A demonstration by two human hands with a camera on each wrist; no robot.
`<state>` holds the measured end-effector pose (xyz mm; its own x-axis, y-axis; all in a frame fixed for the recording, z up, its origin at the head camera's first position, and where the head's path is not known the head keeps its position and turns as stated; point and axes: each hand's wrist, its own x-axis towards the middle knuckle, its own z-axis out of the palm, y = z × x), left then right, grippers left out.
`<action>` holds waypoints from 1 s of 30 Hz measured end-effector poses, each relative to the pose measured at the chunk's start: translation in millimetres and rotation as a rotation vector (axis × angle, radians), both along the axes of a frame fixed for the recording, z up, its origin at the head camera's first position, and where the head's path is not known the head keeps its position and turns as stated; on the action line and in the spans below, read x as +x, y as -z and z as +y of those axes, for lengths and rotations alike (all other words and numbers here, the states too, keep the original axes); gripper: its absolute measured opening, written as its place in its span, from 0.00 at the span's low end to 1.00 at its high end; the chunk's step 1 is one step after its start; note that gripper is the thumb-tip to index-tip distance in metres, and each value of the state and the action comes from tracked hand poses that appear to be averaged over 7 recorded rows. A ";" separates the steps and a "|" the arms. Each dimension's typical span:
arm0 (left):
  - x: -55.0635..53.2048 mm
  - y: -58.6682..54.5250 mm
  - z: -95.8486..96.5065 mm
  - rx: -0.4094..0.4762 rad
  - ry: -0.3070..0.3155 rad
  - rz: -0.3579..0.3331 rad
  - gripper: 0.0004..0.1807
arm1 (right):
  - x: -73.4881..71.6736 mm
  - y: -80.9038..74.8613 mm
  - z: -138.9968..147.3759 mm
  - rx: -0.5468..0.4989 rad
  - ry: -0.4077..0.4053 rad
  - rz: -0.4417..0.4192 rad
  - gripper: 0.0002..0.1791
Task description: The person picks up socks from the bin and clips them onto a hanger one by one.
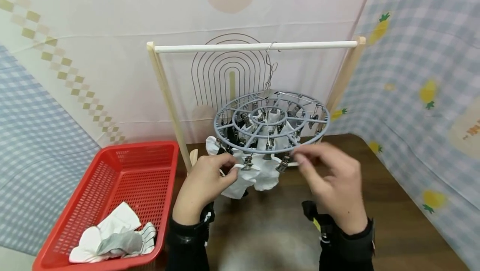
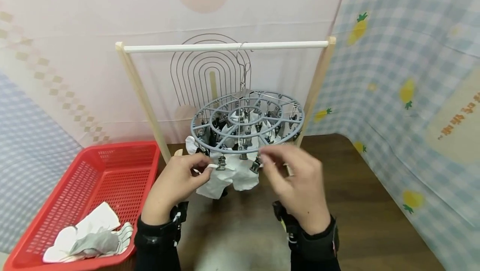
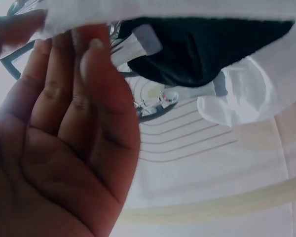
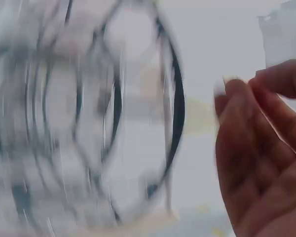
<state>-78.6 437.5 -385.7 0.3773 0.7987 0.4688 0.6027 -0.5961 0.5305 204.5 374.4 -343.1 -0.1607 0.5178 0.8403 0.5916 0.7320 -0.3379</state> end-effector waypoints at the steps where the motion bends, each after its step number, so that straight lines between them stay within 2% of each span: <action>1: -1.3 0.5 0.2 -0.011 -0.008 0.007 0.06 | 4.2 -0.6 1.2 0.062 0.063 0.031 0.13; 2: -2.7 1.1 0.5 -0.022 -0.014 0.013 0.06 | 8.0 -0.8 3.1 0.102 0.131 0.047 0.15; 4: -6.0 2.3 1.0 -0.040 -0.028 0.024 0.06 | 15.1 0.2 6.5 0.092 0.248 0.039 0.18; 7: -11.4 2.8 0.7 -0.073 -0.062 0.044 0.06 | 23.0 3.2 11.2 0.018 0.340 0.002 0.20; 10: -16.6 1.7 0.0 -0.102 -0.106 0.063 0.05 | 26.9 5.4 13.6 -0.032 0.360 -0.013 0.17; 13: -21.1 -0.7 -1.5 -0.131 -0.148 0.075 0.05 | 27.3 6.2 14.9 -0.048 0.346 -0.017 0.15; 16: -24.5 -2.8 -4.0 -0.114 -0.202 0.074 0.06 | 25.8 6.4 15.9 -0.056 0.318 -0.036 0.14; 18: -24.8 -4.2 -6.4 -0.047 -0.233 0.051 0.10 | 24.0 6.4 16.7 -0.058 0.297 -0.057 0.13; 21: -20.4 -6.4 -11.1 0.148 -0.251 -0.019 0.17 | 21.7 7.1 16.8 -0.060 0.269 -0.085 0.14; 24: -10.6 -9.0 -14.2 0.391 -0.191 -0.075 0.21 | 19.6 7.6 16.6 -0.058 0.247 -0.106 0.14; 26: -2.5 -10.1 -14.9 0.511 -0.143 -0.070 0.24 | 18.4 7.7 16.7 -0.052 0.237 -0.120 0.15; 28: 5.1 -10.1 -15.1 0.564 -0.117 -0.043 0.26 | 17.2 7.9 16.9 -0.046 0.233 -0.134 0.15; 30: 10.8 -8.6 -15.4 0.569 -0.131 -0.010 0.26 | 16.0 8.5 16.8 -0.038 0.227 -0.144 0.15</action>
<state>-67.8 422.0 -377.0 0.2851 0.4599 0.8409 0.6873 -0.7096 0.1551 220.5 391.3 -351.6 -0.1534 0.5850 0.7964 0.7831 0.5635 -0.2631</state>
